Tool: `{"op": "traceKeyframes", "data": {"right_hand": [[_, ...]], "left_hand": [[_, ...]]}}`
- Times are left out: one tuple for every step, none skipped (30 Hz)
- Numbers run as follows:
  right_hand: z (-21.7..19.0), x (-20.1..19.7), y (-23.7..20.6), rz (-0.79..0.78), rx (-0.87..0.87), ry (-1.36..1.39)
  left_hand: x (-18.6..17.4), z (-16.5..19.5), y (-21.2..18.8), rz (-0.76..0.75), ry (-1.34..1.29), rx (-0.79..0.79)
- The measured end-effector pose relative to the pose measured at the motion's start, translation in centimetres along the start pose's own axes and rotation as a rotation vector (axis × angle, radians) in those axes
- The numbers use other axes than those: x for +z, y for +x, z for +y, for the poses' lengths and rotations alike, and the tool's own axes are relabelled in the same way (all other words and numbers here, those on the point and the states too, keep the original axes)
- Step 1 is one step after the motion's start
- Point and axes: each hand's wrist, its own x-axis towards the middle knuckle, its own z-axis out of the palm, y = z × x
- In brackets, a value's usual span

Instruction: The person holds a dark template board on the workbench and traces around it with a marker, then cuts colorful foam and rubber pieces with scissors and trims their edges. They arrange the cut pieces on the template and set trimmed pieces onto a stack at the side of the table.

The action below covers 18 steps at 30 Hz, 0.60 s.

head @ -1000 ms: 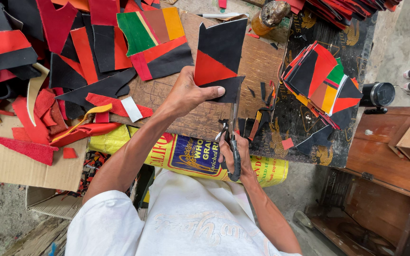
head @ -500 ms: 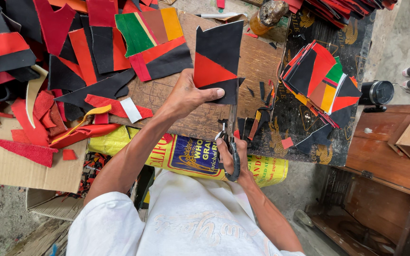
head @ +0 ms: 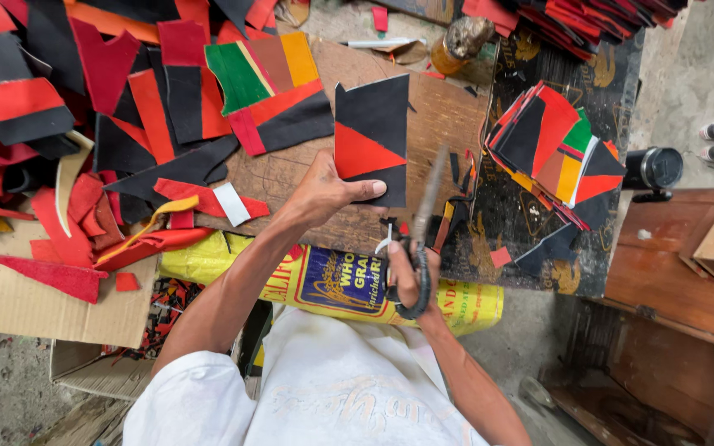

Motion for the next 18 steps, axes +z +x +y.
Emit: {"op": "traceKeyframes", "data": {"right_hand": [[-0.3, -0.5, 0.8, -0.027, 0.009, -0.07], [-0.7, -1.5, 1.6, -0.056, 0.024, -0.142], [-1.3, -2.3, 2.3, -0.085, 0.042, -0.213], [-1.9, -3.0, 3.0, -0.053, 0.001, -0.346], [-2.5, -3.4, 3.5, -0.021, -0.041, -0.478], [-3.0, -3.5, 4.2, 0.002, -0.057, -0.535], [-3.6, -3.7, 4.6, 0.02, -0.072, -0.597], [-4.1, -4.0, 5.0, 0.037, -0.09, -0.661], [-4.4, -4.0, 6.0, 0.061, -0.122, -0.746], [-4.7, -3.8, 6.8, 0.098, -0.148, -0.826], [-4.8, -3.8, 7.3, 0.13, -0.16, -0.908], [-4.8, -3.9, 7.8, 0.072, -0.205, -0.897], [-4.8, -4.0, 8.2, 0.016, -0.247, -0.89], [-4.7, -4.2, 8.4, -0.04, -0.286, -0.884], [-4.7, -4.4, 8.5, -0.078, -0.285, -0.885], [-4.7, -4.8, 8.4, -0.114, -0.292, -0.886], [-4.7, -4.9, 8.8, -0.143, -0.309, -0.884], [-4.7, -4.9, 9.2, -0.105, -0.357, -0.906]], "left_hand": [[-0.3, 0.3, 0.1, 0.012, -0.003, -0.017], [-0.5, 0.5, 0.1, 0.008, -0.005, -0.011], [-0.8, 0.7, 0.2, 0.005, -0.007, -0.007], [-1.2, 1.0, 0.3, 0.001, -0.006, -0.003], [-1.7, 1.4, 0.4, -0.044, 0.121, 0.094], [-2.3, 1.9, 0.7, -0.085, 0.248, 0.193], [-2.8, 2.2, 0.6, -0.123, 0.371, 0.289], [-3.0, 2.1, -0.1, 0.077, 0.578, 0.264], [-3.5, 2.3, -0.5, 0.278, 0.794, 0.241], [-4.1, 2.8, -0.7, 0.472, 1.01, 0.21], [-5.0, 3.2, -1.0, 0.539, 1.039, 0.19], [-6.0, 3.7, -1.4, 0.608, 1.064, 0.165], [-6.9, 4.2, -1.7, 0.672, 1.085, 0.139], [-7.9, 4.6, -2.1, 0.72, 1.201, 0.213], [-8.9, 5.1, -2.5, 0.769, 1.315, 0.289], [-9.7, 5.4, -2.4, 0.819, 1.429, 0.375], [-10.3, 5.5, -2.0, 0.859, 1.442, 0.4], [-10.7, 5.5, -1.6, 0.894, 1.456, 0.425]]}}
